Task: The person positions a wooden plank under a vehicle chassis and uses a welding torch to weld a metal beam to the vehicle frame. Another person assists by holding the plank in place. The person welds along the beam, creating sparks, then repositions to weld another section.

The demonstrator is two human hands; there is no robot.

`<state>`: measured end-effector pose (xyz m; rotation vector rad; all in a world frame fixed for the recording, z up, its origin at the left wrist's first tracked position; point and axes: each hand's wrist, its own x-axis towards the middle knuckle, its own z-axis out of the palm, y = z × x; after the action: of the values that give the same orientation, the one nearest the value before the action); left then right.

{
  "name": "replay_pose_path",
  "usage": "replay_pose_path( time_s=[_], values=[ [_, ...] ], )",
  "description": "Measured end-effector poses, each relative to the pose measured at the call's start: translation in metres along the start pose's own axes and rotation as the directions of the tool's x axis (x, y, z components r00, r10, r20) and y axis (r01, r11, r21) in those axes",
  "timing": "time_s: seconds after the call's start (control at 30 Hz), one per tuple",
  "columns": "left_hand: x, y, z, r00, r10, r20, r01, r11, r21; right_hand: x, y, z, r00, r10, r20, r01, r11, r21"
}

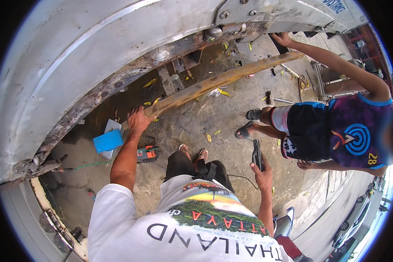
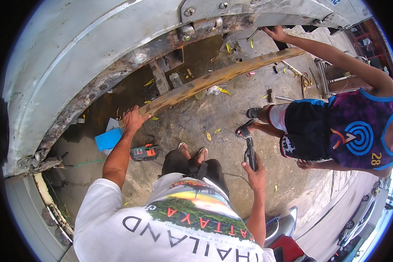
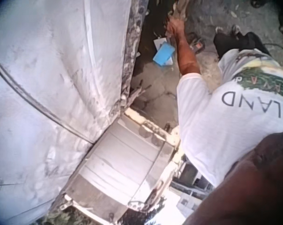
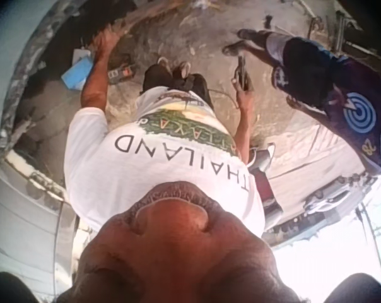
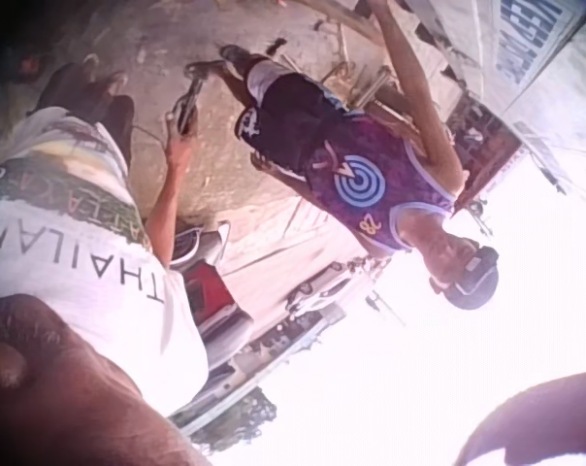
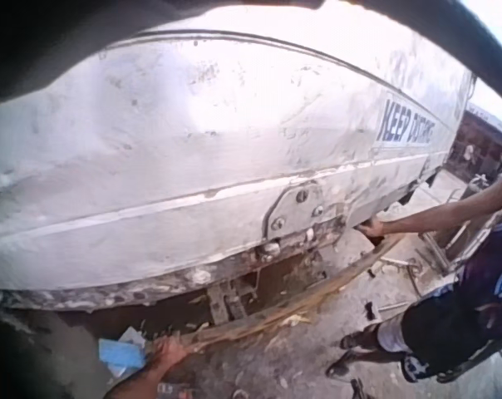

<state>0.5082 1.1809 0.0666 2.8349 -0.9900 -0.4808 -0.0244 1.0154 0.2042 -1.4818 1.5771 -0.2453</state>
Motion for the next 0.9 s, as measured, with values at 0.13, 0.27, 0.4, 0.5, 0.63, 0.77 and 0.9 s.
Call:
replay_pose_path(
  time_s=[0.13,0.27,0.4,0.5,0.63,0.77,0.9],
  values=[
    [-0.011,-0.008,-0.001,0.992,0.094,-0.084,-0.099,0.994,-0.054,-0.012,-0.002,-0.005,0.993,-0.109,-0.041,0.108,0.994,-0.02],
    [-0.052,-0.009,-0.003,0.926,0.218,-0.307,-0.237,0.971,-0.026,-0.013,0.001,-0.019,0.981,-0.187,-0.045,0.178,0.973,-0.149],
    [-0.14,-0.007,0.048,0.933,0.254,-0.256,-0.273,0.961,-0.039,-0.002,0.026,-0.032,0.975,-0.22,-0.021,0.205,0.936,-0.287],
    [-0.225,-0.011,0.094,0.965,0.104,0.242,-0.042,0.968,-0.248,0.013,0.042,-0.035,0.978,-0.201,0.053,0.207,0.923,-0.325],
    [-0.353,-0.065,0.236,0.637,-0.293,0.713,0.589,0.781,-0.205,0.04,0.077,-0.043,0.946,-0.251,0.207,0.313,0.876,-0.368],
    [-0.418,-0.036,0.261,0.518,-0.539,0.664,0.804,0.573,-0.162,0.083,0.154,-0.071,0.899,-0.318,0.301,0.419,0.826,-0.379],
    [-0.445,0.018,0.266,0.417,-0.571,0.707,0.908,0.279,-0.311,0.107,0.175,-0.075,0.877,-0.227,0.424,0.406,0.822,-0.4]
  ],
)
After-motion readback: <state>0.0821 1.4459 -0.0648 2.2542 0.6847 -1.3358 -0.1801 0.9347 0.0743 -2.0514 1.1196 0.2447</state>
